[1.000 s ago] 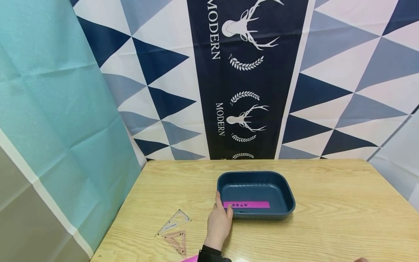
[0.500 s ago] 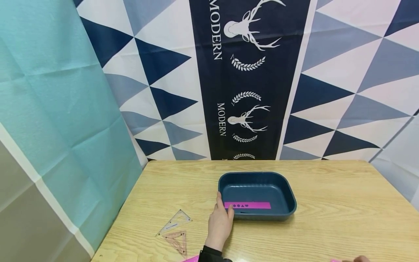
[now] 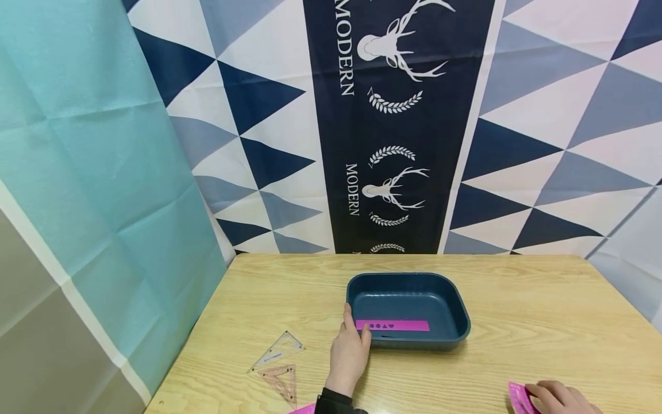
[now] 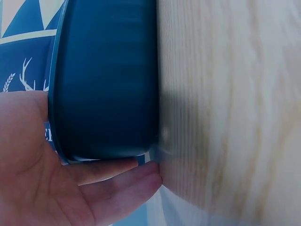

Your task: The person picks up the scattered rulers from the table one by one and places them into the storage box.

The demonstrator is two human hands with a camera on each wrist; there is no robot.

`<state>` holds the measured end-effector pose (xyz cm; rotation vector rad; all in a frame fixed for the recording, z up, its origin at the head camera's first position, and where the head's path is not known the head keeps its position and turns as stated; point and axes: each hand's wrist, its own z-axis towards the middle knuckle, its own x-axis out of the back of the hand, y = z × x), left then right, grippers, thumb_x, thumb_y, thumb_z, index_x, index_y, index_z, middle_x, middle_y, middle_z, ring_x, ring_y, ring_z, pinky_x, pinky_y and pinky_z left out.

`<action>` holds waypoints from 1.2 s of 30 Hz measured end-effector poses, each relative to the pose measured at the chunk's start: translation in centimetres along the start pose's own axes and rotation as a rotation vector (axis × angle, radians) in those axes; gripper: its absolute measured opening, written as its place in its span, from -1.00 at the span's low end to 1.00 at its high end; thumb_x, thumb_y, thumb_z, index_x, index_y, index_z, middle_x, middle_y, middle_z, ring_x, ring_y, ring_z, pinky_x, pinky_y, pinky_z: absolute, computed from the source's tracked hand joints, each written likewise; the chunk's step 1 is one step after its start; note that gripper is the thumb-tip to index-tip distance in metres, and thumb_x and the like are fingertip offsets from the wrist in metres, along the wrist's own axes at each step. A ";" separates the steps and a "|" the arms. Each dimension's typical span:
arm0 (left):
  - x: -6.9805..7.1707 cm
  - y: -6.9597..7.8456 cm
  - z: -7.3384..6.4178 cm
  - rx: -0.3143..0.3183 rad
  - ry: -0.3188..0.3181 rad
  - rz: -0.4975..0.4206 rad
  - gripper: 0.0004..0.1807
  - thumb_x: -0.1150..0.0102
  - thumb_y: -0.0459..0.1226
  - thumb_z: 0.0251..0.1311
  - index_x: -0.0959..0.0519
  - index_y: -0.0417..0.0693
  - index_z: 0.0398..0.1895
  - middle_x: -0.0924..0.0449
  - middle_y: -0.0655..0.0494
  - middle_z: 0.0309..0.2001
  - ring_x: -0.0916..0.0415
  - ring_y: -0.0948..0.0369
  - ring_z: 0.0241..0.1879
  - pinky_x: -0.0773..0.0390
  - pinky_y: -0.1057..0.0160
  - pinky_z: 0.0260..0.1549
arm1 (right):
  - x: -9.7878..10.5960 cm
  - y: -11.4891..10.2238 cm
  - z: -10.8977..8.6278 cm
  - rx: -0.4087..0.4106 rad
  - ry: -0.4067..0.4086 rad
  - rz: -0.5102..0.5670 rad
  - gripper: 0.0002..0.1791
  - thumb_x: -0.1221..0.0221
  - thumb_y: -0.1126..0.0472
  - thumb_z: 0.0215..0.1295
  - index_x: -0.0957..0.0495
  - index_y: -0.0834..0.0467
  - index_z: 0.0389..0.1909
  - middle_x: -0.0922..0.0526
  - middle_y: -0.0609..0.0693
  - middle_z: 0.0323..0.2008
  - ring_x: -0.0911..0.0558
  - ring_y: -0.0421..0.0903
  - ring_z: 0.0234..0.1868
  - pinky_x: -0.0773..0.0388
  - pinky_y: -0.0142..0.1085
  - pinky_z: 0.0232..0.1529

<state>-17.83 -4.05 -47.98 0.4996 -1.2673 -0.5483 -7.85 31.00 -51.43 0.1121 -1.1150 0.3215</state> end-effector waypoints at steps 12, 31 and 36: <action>-0.1 0.0 0.0 -0.011 0.004 0.005 -0.33 0.02 -0.14 0.24 -0.10 -0.33 0.31 -0.52 -0.26 -0.08 -0.36 0.18 -0.72 -0.34 0.21 -0.68 | 3.0 -2.1 4.3 -0.086 -0.447 -0.022 -0.09 -0.22 -0.44 -0.28 -0.49 0.17 0.00 -0.50 0.03 -0.13 -0.50 0.05 -0.15 -0.44 0.05 -0.21; 0.0 -0.1 -0.1 -0.005 0.005 -0.022 -0.33 0.02 -0.14 0.25 -0.09 -0.34 0.32 -0.51 -0.27 -0.04 -0.29 0.23 -0.76 -0.29 0.24 -0.72 | 3.9 -5.4 7.5 0.065 -0.114 -0.001 -0.31 -0.45 -0.02 -0.35 -0.56 0.23 -0.10 -0.55 0.02 -0.18 -0.53 0.02 -0.14 -0.44 0.03 -0.18; 0.1 0.0 -0.1 -0.006 0.010 -0.010 -0.33 0.02 -0.14 0.24 -0.10 -0.34 0.31 -0.53 -0.26 -0.07 -0.33 0.20 -0.74 -0.32 0.22 -0.69 | 4.2 -6.0 8.3 0.060 -0.129 0.004 -0.35 -0.42 -0.02 -0.28 -0.57 0.23 -0.10 -0.56 0.06 -0.15 -0.54 0.05 -0.11 -0.42 0.04 -0.13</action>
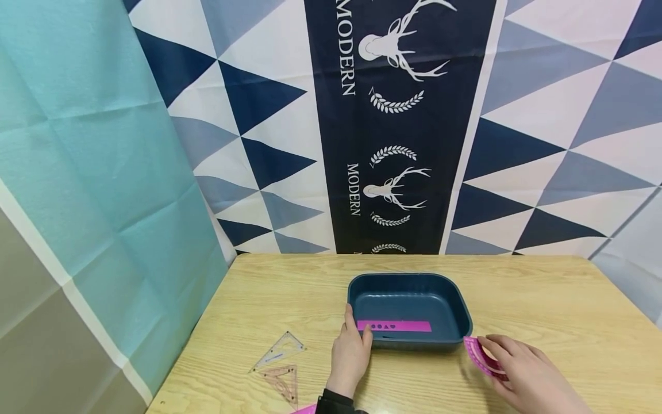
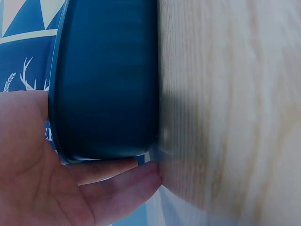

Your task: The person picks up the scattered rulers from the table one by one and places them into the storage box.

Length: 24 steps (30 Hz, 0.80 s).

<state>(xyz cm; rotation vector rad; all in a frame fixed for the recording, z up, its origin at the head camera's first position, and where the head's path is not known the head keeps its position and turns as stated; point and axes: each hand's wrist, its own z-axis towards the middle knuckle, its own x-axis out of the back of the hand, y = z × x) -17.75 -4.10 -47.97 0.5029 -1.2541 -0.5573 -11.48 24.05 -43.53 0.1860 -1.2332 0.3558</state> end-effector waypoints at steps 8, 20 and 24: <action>0.0 -0.1 0.0 -0.015 0.006 0.001 -0.34 0.02 -0.14 0.25 -0.11 -0.35 0.31 -0.52 -0.28 -0.06 -0.36 0.19 -0.73 -0.34 0.22 -0.69 | 0.6 -1.0 1.3 -0.021 -0.053 0.011 -0.39 -0.38 -0.04 -0.19 -0.56 0.19 -0.08 -0.56 0.09 -0.10 -0.52 0.08 -0.06 -0.37 0.10 -0.06; -0.1 -0.1 0.0 -0.011 0.000 -0.009 -0.34 0.03 -0.14 0.26 -0.10 -0.34 0.31 -0.51 -0.29 -0.03 -0.31 0.22 -0.76 -0.29 0.25 -0.73 | 0.4 -1.7 2.6 0.066 0.046 0.006 -0.40 -0.43 0.06 -0.27 -0.56 0.18 -0.09 -0.57 0.09 -0.15 -0.56 0.06 -0.12 -0.42 0.08 -0.15; -0.1 -0.1 0.1 -0.006 -0.006 -0.007 -0.33 0.03 -0.13 0.26 -0.10 -0.34 0.31 -0.50 -0.29 -0.03 -0.32 0.23 -0.75 -0.31 0.25 -0.71 | 0.4 -2.0 3.3 0.117 0.084 -0.004 -0.40 -0.43 0.11 -0.30 -0.56 0.18 -0.10 -0.58 0.10 -0.15 -0.56 0.07 -0.13 -0.42 0.08 -0.16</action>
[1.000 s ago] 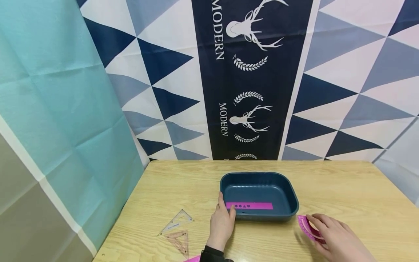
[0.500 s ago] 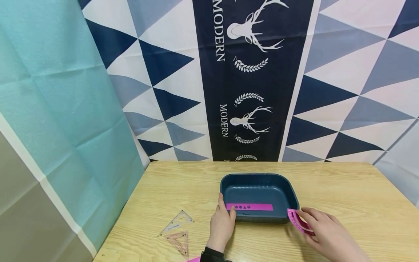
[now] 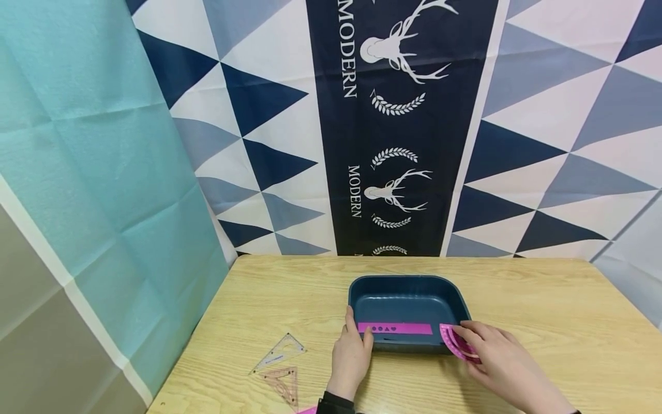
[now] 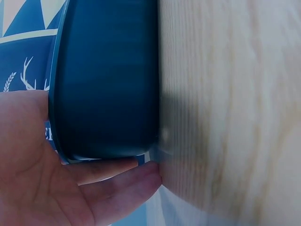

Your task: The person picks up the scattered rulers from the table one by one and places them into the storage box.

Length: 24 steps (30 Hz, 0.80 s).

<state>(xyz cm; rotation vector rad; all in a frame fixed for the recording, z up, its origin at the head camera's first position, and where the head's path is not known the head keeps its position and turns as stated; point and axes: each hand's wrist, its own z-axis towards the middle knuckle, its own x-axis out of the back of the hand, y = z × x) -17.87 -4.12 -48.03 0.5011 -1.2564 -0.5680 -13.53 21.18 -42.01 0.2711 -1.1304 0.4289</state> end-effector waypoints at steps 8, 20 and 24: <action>-0.3 -0.3 0.0 -0.009 0.003 -0.006 -0.33 0.04 -0.13 0.26 -0.08 -0.34 0.32 -0.50 -0.29 -0.03 -0.19 0.29 -0.81 -0.19 0.30 -0.77 | -0.6 -0.6 1.0 0.057 0.029 0.007 -0.39 -0.41 0.17 -0.32 -0.55 0.20 -0.09 -0.57 0.13 -0.14 -0.56 0.09 -0.13 -0.43 0.07 -0.17; -0.2 -0.3 0.0 0.007 -0.016 -0.021 -0.33 0.05 -0.13 0.27 -0.07 -0.32 0.33 -0.49 -0.31 -0.01 -0.27 0.25 -0.79 -0.24 0.29 -0.76 | -0.9 -1.1 2.0 0.070 0.024 0.025 -0.43 -0.40 0.14 -0.26 -0.55 0.18 -0.09 -0.56 0.09 -0.15 -0.56 0.03 -0.14 -0.46 0.03 -0.19; -0.2 -0.2 -0.1 -0.008 0.008 0.001 -0.34 0.04 -0.14 0.26 -0.09 -0.33 0.32 -0.51 -0.29 -0.05 -0.38 0.17 -0.74 -0.31 0.25 -0.72 | -1.0 -1.3 2.5 0.059 -0.008 0.034 -0.44 -0.38 0.13 -0.21 -0.54 0.17 -0.07 -0.56 0.08 -0.14 -0.56 0.03 -0.11 -0.45 0.03 -0.17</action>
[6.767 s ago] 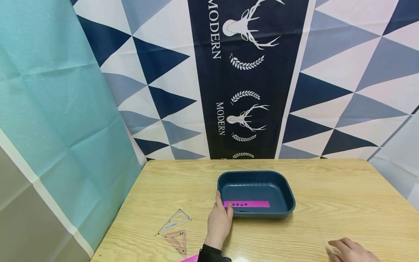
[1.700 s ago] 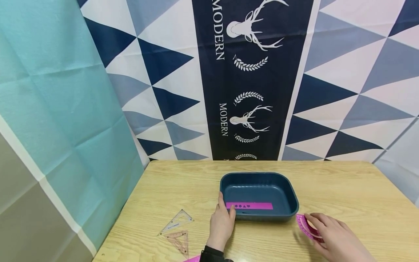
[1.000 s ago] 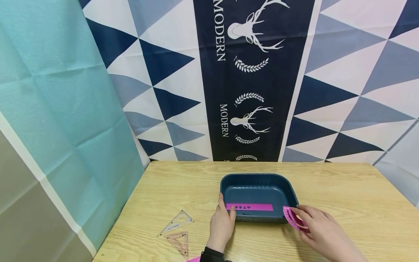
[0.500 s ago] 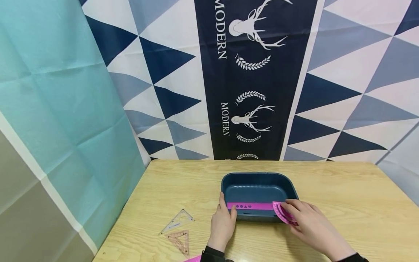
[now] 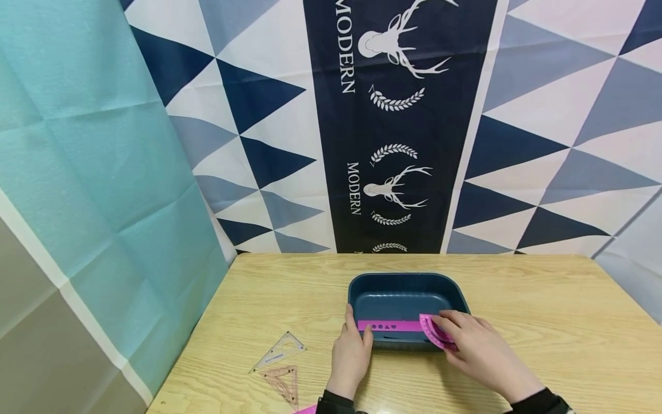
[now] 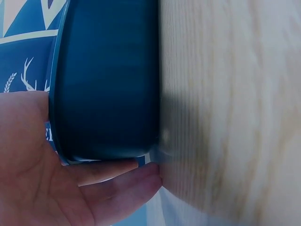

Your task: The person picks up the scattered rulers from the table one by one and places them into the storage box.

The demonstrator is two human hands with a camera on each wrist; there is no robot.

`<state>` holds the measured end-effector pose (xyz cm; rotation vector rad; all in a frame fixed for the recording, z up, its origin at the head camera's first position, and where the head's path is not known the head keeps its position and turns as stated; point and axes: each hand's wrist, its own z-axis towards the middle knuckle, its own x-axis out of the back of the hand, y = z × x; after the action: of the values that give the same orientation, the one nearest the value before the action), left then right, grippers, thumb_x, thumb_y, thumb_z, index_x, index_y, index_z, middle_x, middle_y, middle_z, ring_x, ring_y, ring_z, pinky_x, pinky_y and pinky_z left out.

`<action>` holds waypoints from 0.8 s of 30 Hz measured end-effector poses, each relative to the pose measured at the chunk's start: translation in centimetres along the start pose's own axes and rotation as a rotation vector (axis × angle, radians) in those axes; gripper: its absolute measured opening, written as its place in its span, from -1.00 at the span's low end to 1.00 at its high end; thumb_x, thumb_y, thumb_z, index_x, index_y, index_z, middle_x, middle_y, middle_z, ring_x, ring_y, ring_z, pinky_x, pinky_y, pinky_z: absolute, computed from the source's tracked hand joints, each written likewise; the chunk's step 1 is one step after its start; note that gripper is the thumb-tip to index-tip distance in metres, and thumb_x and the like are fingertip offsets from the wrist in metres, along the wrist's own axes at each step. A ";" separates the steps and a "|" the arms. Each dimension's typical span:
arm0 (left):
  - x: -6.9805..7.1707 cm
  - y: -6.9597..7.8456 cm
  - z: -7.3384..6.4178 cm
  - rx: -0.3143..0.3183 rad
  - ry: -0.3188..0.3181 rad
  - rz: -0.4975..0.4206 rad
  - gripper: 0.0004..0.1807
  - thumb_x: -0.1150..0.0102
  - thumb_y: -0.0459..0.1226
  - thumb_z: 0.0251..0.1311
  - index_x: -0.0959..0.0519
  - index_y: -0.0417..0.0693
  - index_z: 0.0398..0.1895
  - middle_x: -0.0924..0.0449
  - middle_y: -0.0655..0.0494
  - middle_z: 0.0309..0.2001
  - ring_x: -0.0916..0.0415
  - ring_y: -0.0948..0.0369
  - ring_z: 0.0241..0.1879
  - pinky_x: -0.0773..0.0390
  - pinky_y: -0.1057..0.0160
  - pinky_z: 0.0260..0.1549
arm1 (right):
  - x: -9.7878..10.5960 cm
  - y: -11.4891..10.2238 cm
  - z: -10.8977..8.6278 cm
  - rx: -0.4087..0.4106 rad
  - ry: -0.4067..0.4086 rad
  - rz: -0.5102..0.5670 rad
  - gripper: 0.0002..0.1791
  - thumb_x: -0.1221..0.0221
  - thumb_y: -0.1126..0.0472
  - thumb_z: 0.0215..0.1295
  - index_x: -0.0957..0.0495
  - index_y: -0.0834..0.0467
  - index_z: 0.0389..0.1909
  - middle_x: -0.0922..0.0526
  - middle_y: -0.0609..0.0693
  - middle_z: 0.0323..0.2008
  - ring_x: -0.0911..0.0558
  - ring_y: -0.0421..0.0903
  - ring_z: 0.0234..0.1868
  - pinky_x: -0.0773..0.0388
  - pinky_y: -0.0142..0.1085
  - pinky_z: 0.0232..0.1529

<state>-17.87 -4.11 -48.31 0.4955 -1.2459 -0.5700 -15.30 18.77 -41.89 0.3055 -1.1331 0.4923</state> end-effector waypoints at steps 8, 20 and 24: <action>-0.1 -0.1 0.0 0.000 0.000 0.013 -0.34 0.04 -0.14 0.26 -0.09 -0.31 0.32 -0.52 -0.27 -0.07 -0.34 0.21 -0.76 -0.29 0.26 -0.73 | 0.1 -0.2 1.0 0.000 -0.046 0.007 -0.45 -0.38 0.11 -0.19 -0.55 0.16 -0.07 -0.56 0.06 -0.13 -0.54 0.04 -0.10 -0.45 0.05 -0.14; 0.1 0.2 -0.1 0.012 -0.017 0.007 -0.34 0.05 -0.14 0.27 -0.08 -0.31 0.33 -0.52 -0.27 -0.08 -0.26 0.25 -0.78 -0.24 0.29 -0.75 | -0.2 -0.3 1.6 -0.002 -0.058 0.018 -0.47 -0.36 0.11 -0.16 -0.55 0.17 -0.07 -0.56 0.07 -0.11 -0.54 0.05 -0.07 -0.44 0.05 -0.09; 0.1 0.2 0.0 0.009 -0.005 0.027 -0.34 0.04 -0.13 0.26 -0.09 -0.32 0.32 -0.52 -0.26 -0.09 -0.31 0.22 -0.76 -0.28 0.26 -0.73 | -0.3 -0.3 2.0 -0.008 -0.068 0.027 -0.47 -0.35 0.10 -0.14 -0.54 0.16 -0.05 -0.56 0.07 -0.09 -0.54 0.05 -0.06 -0.42 0.05 -0.06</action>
<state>-17.81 -4.06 -48.12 0.4837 -1.2590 -0.5433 -16.76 17.50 -41.33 0.3024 -1.2065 0.5041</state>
